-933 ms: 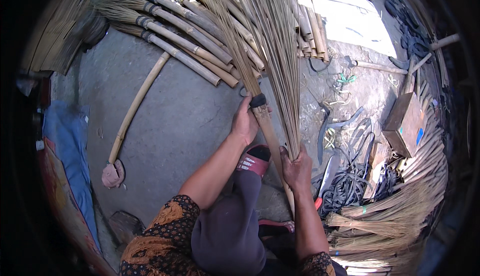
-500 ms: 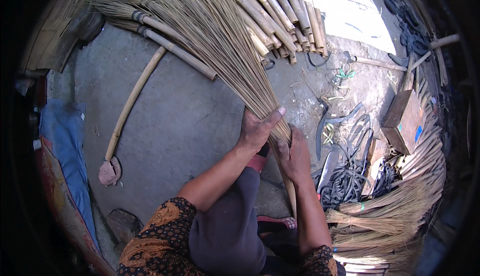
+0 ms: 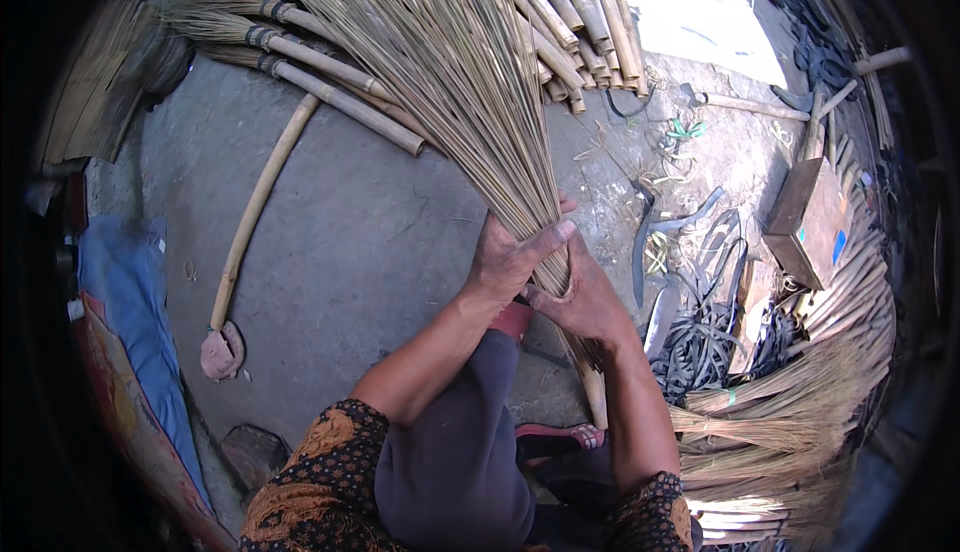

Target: The person gathers bundles of straw, aligns them, and secures them to bamboo handles using black straps. They use a knife to trim excess material and tighten the bindings. Finished brooms are placed aside.

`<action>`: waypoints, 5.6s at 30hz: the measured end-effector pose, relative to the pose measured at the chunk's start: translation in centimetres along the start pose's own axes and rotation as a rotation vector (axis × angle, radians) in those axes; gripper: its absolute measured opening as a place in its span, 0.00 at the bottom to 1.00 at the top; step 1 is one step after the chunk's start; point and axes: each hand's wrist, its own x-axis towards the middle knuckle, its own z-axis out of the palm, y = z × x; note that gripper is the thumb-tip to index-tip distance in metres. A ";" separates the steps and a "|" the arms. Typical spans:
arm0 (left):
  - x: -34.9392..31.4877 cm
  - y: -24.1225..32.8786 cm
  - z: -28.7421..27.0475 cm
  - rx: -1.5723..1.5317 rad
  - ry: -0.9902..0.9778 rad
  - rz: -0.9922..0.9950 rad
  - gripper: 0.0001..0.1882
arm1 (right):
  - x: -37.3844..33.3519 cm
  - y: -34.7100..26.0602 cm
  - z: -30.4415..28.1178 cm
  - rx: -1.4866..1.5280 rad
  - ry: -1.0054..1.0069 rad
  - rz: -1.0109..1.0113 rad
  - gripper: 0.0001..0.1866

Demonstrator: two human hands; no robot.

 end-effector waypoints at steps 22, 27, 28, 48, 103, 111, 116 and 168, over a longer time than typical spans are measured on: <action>0.2 0.7 -0.9 -0.011 -0.097 -0.089 0.45 | 2.5 0.6 -1.5 0.206 -0.285 0.107 0.39; 0.4 0.0 -0.8 0.099 0.074 -0.026 0.27 | 1.2 -0.8 0.2 0.035 -0.053 0.063 0.42; 0.4 -0.2 -0.6 0.110 0.106 -0.026 0.21 | 1.0 -1.0 0.4 -0.020 0.022 0.006 0.42; -0.3 -0.6 0.1 0.043 0.092 -0.045 0.12 | 2.3 1.1 -0.3 0.046 -0.132 0.111 0.29; 1.1 -1.8 1.1 0.078 0.148 0.045 0.24 | 1.9 2.1 -0.6 0.180 -0.121 0.254 0.29; 1.9 -2.5 1.2 0.156 0.202 0.104 0.16 | 1.4 1.2 0.6 -0.045 0.093 0.133 0.29; 1.2 -2.3 1.3 0.118 0.177 0.026 0.26 | 1.5 1.6 0.4 0.016 0.034 0.138 0.29; -4.7 -8.4 1.6 1.973 -0.754 -0.483 0.35 | -28.7 19.6 -7.9 -0.403 0.585 0.888 0.17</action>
